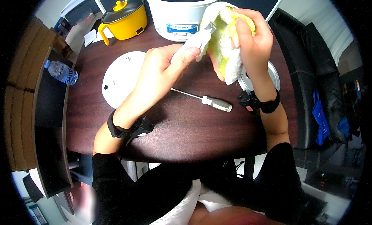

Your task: The person uses a screwdriver to remove screws from a white plastic lid of a rice cooker. After removing the screws, the person wipes the lid with a cloth.

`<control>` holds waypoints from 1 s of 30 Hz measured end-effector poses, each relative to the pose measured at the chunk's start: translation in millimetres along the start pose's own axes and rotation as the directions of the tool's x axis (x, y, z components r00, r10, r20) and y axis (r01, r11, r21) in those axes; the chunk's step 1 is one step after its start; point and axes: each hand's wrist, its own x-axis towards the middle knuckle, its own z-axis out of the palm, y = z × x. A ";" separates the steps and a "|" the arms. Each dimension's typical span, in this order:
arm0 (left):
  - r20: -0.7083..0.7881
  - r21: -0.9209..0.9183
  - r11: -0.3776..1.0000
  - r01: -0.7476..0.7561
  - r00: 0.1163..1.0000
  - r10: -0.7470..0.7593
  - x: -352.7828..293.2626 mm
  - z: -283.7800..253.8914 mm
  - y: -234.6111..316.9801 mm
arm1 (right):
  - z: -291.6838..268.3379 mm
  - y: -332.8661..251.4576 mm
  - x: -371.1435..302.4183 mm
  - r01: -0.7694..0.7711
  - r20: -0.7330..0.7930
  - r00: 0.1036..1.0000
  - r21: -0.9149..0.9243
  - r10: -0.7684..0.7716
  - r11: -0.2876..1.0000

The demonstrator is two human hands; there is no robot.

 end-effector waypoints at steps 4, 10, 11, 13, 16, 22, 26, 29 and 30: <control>0.008 0.000 1.000 0.001 1.000 -0.001 -1.9 1.2 -2.1 | 9.8 -4.3 -7.5 0.478 0.281 0.869 -0.266 -0.407 0.837; 0.010 -0.012 1.000 0.019 1.000 -0.019 0.9 -0.6 -5.2 | 4.3 28.5 3.7 0.358 0.197 0.928 -0.251 -0.315 0.899; 0.017 -0.010 0.999 0.031 0.999 -0.031 -1.3 -1.0 -3.4 | 3.0 31.7 5.4 0.363 0.174 0.929 -0.258 -0.327 0.895; 0.054 -0.057 0.992 -0.115 0.991 0.119 -5.1 0.3 6.8 | 0.7 40.8 2.7 0.120 0.198 0.974 -0.033 -0.111 0.992; 0.140 -0.216 0.973 -0.080 0.984 0.112 -5.7 -2.3 9.1 | 7.5 32.8 -6.2 -0.269 0.287 0.932 0.148 0.219 0.952; 0.085 -0.235 0.969 -0.073 0.992 0.095 3.4 -5.1 -12.9 | 23.3 -11.5 -23.3 -0.579 0.382 0.812 0.427 0.442 0.695; 0.053 -0.123 0.972 -0.199 0.977 0.207 5.9 1.2 -12.0 | 13.5 -10.9 -22.1 -0.628 0.374 0.778 0.462 0.505 0.626; 0.100 -0.109 0.969 -0.223 0.967 0.233 9.7 -4.1 -15.2 | 4.2 -18.4 -12.1 -0.746 0.469 0.658 0.507 0.588 0.431; 0.108 -0.098 0.968 -0.231 0.965 0.241 10.5 -4.4 -17.2 | 0.5 -20.1 -10.3 -0.822 0.561 0.550 0.493 0.619 0.283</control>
